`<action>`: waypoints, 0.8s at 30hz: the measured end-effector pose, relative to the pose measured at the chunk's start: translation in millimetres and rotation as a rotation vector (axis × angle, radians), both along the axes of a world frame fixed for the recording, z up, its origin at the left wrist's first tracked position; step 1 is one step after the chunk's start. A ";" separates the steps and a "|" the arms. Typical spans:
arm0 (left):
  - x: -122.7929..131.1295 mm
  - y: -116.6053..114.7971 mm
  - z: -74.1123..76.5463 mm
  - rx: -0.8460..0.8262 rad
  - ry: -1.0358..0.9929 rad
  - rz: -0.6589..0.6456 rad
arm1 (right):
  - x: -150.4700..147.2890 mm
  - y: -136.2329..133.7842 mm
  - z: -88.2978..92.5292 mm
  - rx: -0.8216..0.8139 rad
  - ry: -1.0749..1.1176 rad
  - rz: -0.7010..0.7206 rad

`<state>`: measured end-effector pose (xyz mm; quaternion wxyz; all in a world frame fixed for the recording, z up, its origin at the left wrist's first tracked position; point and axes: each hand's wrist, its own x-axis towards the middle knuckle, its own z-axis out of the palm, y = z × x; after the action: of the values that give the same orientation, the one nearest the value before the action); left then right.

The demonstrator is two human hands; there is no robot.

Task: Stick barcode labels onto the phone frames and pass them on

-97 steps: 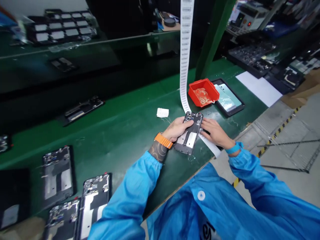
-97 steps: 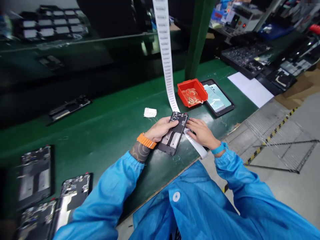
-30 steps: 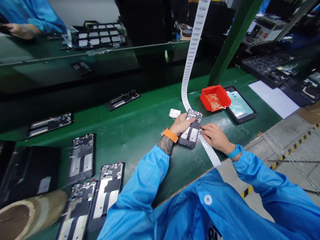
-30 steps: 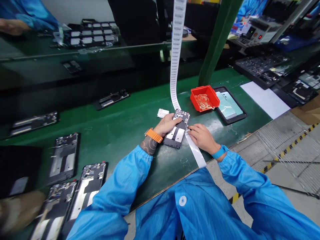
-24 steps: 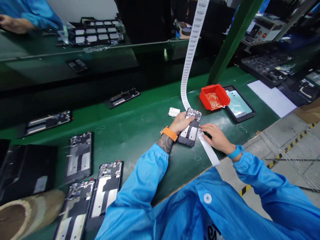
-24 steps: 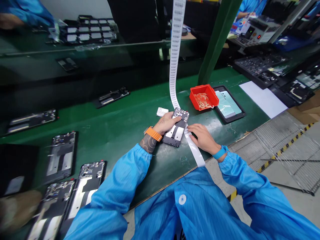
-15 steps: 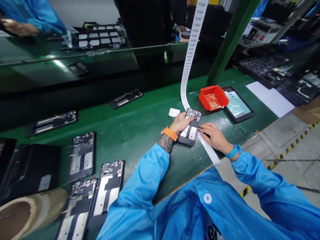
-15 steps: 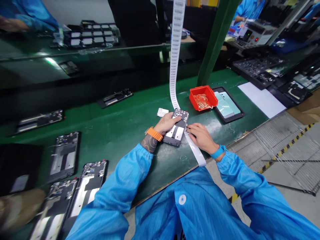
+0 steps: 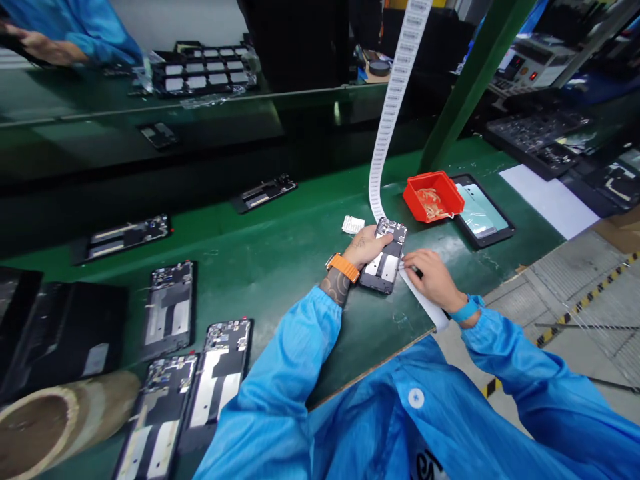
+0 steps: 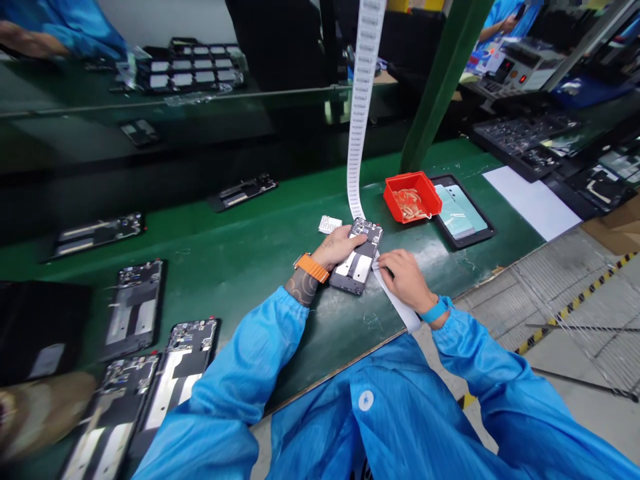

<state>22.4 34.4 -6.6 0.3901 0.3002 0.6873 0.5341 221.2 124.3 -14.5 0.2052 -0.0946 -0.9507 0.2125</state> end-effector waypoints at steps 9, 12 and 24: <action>0.9 -0.9 1.3 0.007 0.052 -0.020 | 6.1 -1.4 -2.0 -0.007 0.013 -0.018; 0.8 -2.0 4.4 -0.009 0.074 -0.036 | 4.6 -0.2 -1.8 0.021 -0.006 -0.005; 0.7 -2.3 5.9 0.057 -0.392 -0.030 | 13.7 1.1 5.4 -0.386 0.180 -0.182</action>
<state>23.1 32.2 -0.8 0.5156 0.2118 0.5782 0.5957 234.9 125.4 -9.1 0.2855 -0.1983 -0.8578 0.3785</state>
